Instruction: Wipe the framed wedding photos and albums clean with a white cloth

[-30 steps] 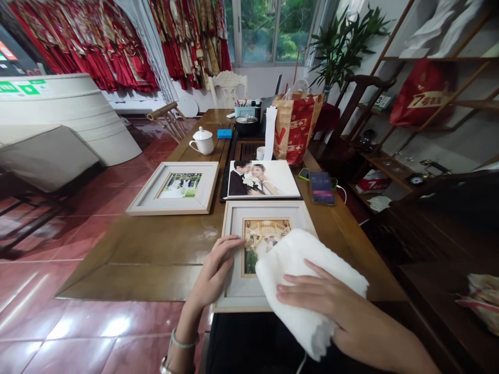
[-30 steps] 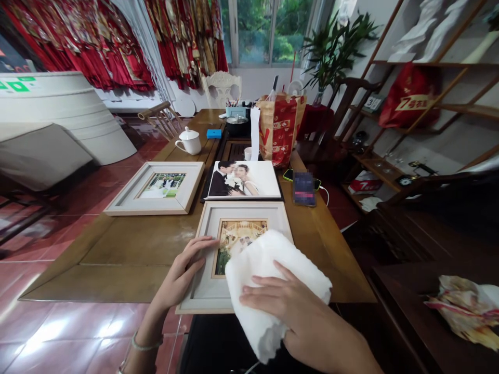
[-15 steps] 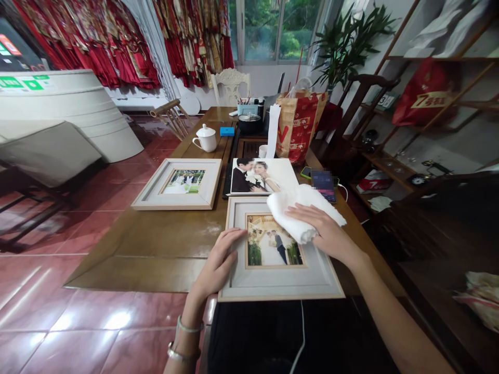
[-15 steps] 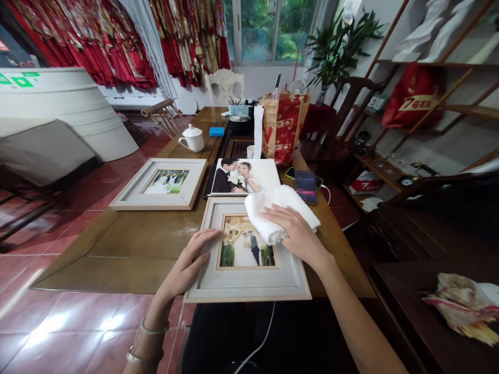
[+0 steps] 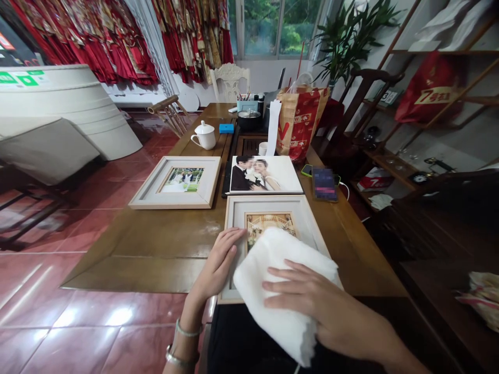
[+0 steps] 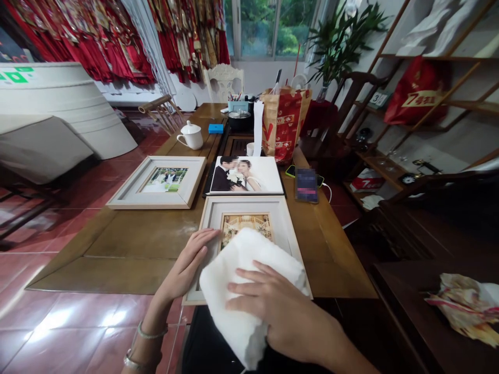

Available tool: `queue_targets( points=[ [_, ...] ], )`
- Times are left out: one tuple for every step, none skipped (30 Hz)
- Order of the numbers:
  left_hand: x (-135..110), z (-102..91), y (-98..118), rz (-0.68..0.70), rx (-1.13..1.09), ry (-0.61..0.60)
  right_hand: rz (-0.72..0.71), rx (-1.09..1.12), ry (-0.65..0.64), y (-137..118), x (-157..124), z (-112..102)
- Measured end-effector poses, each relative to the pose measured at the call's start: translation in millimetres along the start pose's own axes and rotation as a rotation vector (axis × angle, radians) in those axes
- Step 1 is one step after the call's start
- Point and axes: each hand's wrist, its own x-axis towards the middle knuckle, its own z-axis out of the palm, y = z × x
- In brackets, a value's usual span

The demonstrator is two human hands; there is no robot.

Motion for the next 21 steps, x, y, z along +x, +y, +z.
queue_targets(
  points=[
    [-0.2, -0.2, -0.8, 0.007, -0.002, -0.005, 0.018, -0.002, 0.019, 2.1, -9.7, -2.6],
    [-0.4, -0.4, -1.7, 0.014, -0.007, -0.008, 0.049, -0.015, 0.050, 7.0, -18.9, -5.6],
    [-0.6, -0.6, -2.4, 0.019, -0.012, -0.009, 0.093, -0.039, 0.088, 13.6, -26.8, -8.5],
    [-0.8, -0.7, -2.9, 0.020, -0.018, -0.009, 0.146, -0.070, 0.125, 20.7, -32.5, -11.1],
    [-1.0, -0.6, -3.0, 0.018, -0.021, -0.008, 0.208, -0.105, 0.159, 27.3, -35.6, -13.5],
    [-1.0, -0.5, -2.8, 0.013, -0.022, -0.004, 0.270, -0.139, 0.184, 32.3, -35.8, -15.3],
    [-1.0, -0.3, -2.3, 0.007, -0.020, -0.003, 0.323, -0.169, 0.199, 35.0, -33.1, -16.6],
    [-0.8, -0.1, -1.4, -0.003, -0.014, -0.004, 0.358, -0.188, 0.204, 35.2, -28.1, -17.3],
    [-0.6, 0.1, -0.5, -0.014, -0.007, -0.008, 0.369, -0.190, 0.194, 32.9, -21.0, -17.4],
    [-0.4, 0.3, 0.4, -0.025, 0.000, -0.012, 0.349, -0.171, 0.169, 28.8, -12.7, -16.9],
    [-0.3, 0.3, 1.0, -0.033, 0.005, -0.016, 0.297, -0.132, 0.130, 23.4, -3.6, -15.8],
    [-0.3, 0.2, 1.2, -0.039, 0.008, -0.019, 0.216, -0.078, 0.077, 17.8, 5.7, -14.2],
    [-0.4, -0.1, 0.9, -0.044, 0.005, -0.021, 0.115, -0.019, 0.024, 12.5, 15.0, -11.9],
    [-0.6, -0.6, 0.1, -0.049, -0.004, -0.020, 0.008, 0.035, -0.021, 8.2, 23.8, -9.2],
    [-1.0, -1.2, -1.1, -0.056, -0.020, -0.022, -0.089, 0.076, -0.049, 5.0, 32.0, -6.2],
    [-1.4, -1.9, -2.4, -0.061, -0.040, -0.027, -0.167, 0.104, -0.060, 2.8, 39.1, -3.1],
    [-1.8, -2.7, -3.8, -0.064, -0.059, -0.034, -0.220, 0.119, -0.061, 1.4, 44.9, -0.2],
    [-2.1, -3.3, -4.9, -0.063, -0.071, -0.041, -0.247, 0.125, -0.059, 0.4, 48.9, 2.1],
    [-2.3, -3.8, -5.7, -0.060, -0.074, -0.047, -0.250, 0.127, -0.058, -0.7, 50.8, 3.6],
    [-2.3, -4.1, -5.9, -0.056, -0.065, -0.052, -0.234, 0.129, -0.062, -2.0, 50.1, 3.9],
    [-2.1, -4.3, -5.6, -0.049, -0.047, -0.055, -0.204, 0.130, -0.071, -3.6, 46.6, 3.3]
  ],
)
